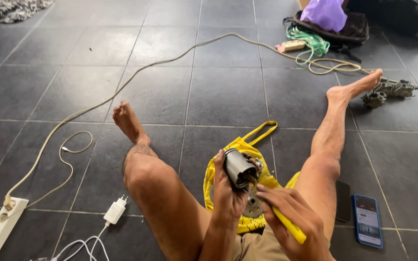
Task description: The person sits on a tiled floor and uses a yellow brush to clean the interior and exterior surfaces of a cylindrical metal mechanical part. The person rotates the part to access different areas and continues scrubbing with the brush.
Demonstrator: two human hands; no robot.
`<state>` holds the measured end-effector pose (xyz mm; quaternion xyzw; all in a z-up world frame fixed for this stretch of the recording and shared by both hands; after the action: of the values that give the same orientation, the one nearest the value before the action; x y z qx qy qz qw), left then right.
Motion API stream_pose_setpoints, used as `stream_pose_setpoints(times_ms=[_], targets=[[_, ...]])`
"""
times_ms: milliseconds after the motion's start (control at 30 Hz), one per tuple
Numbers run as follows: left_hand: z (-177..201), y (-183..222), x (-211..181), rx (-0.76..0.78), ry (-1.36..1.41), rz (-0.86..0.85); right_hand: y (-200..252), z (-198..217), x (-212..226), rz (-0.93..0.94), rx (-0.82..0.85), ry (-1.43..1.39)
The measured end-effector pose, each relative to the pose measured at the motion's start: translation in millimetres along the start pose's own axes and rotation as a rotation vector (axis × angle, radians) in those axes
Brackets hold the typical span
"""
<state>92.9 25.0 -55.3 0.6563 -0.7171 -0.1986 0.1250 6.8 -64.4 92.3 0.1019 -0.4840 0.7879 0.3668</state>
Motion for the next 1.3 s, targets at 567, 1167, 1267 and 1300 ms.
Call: stream_pose_setpoints(times_ms=[567, 1167, 1267, 1300], targets=[[3.6, -6.9, 19.8, -0.070, -0.061, 0.063, 6.7, -0.5, -43.4, -0.192, -0.164, 0.130], [-5.0, 0.2, 17.2, 0.055, 0.021, 0.096, -4.3, 7.1, -22.6, -0.134, -0.131, 0.042], [2.1, -9.9, 10.7, 0.027, 0.080, 0.090, -5.1, 6.3, -29.2, -0.185, -0.091, 0.032], [-0.6, -10.2, 5.0, 0.026, 0.062, 0.049, -7.4, 14.8, -21.5, -0.155, -0.126, 0.034]])
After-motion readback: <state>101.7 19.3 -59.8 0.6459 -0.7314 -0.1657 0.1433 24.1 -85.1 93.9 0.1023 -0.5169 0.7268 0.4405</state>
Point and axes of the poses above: each hand's wrist, its own y-axis away from the middle knuckle, its own z-axis out of the back of the hand, x = y × z, the point moved 9 cm from there along -y, towards the middle knuckle, and after that the axes turned 6 degrees about -x, right-handed, at the moved point
